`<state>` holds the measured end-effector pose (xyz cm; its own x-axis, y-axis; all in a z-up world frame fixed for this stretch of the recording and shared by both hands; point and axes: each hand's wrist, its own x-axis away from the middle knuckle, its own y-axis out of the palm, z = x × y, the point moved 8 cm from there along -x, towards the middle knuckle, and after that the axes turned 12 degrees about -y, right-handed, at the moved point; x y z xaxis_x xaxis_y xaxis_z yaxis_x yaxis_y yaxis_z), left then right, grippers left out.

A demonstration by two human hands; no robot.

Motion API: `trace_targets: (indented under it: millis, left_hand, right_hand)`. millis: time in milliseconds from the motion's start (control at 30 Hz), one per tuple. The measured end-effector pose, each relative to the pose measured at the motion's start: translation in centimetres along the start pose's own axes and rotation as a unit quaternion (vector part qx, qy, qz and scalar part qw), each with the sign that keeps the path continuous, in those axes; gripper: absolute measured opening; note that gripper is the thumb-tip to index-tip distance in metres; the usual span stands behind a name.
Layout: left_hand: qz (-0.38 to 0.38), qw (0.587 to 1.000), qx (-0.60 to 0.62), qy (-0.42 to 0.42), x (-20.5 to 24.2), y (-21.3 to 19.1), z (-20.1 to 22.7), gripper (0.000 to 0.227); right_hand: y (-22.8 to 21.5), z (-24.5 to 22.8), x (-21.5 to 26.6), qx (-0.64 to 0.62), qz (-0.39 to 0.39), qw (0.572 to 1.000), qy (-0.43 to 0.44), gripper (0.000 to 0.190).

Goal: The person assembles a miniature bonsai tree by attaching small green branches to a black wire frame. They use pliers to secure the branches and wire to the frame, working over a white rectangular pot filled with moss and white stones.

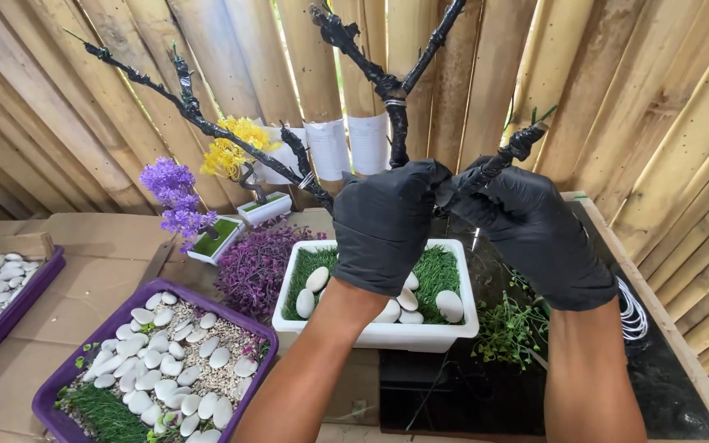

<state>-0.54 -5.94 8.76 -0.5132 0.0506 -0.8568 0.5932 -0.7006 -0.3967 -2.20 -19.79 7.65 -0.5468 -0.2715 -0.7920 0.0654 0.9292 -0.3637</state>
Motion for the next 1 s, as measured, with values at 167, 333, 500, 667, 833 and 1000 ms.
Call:
trace_targets:
  millis: [167, 333, 500, 667, 833, 1000]
  left_hand:
    - [-0.003, 1.0, -0.006, -0.002, 0.5, 0.0, -0.9, 0.004]
    - [-0.016, 0.998, 0.044, -0.04, 1.9, -0.5, -1.1, 0.017]
    - [-0.039, 0.996, 0.073, -0.039, 3.8, -0.5, -0.2, 0.011]
    - [-0.025, 0.997, 0.047, -0.051, 4.9, 1.0, 0.1, 0.035]
    - [0.064, 0.995, 0.027, -0.077, 5.5, 2.8, -0.4, 0.027]
    - [0.108, 0.991, 0.031, -0.076, 6.3, 3.4, -1.3, 0.039]
  right_hand:
    - [-0.3, -1.5, -0.7, 0.01, 0.016, 1.0, 0.008, 0.022]
    - [-1.3, -1.6, -1.0, 0.058, 0.051, 0.997, 0.028, 0.029]
    - [-0.9, -0.4, -0.9, 0.09, 0.011, 0.996, -0.013, 0.029]
    - [-0.2, 0.8, -0.7, 0.082, 0.006, 0.996, -0.036, 0.025]
    - [-0.2, 0.8, -1.1, 0.148, 0.042, 0.988, -0.014, 0.015]
    - [-0.4, 1.4, -1.1, 0.206, 0.07, 0.976, -0.02, 0.005]
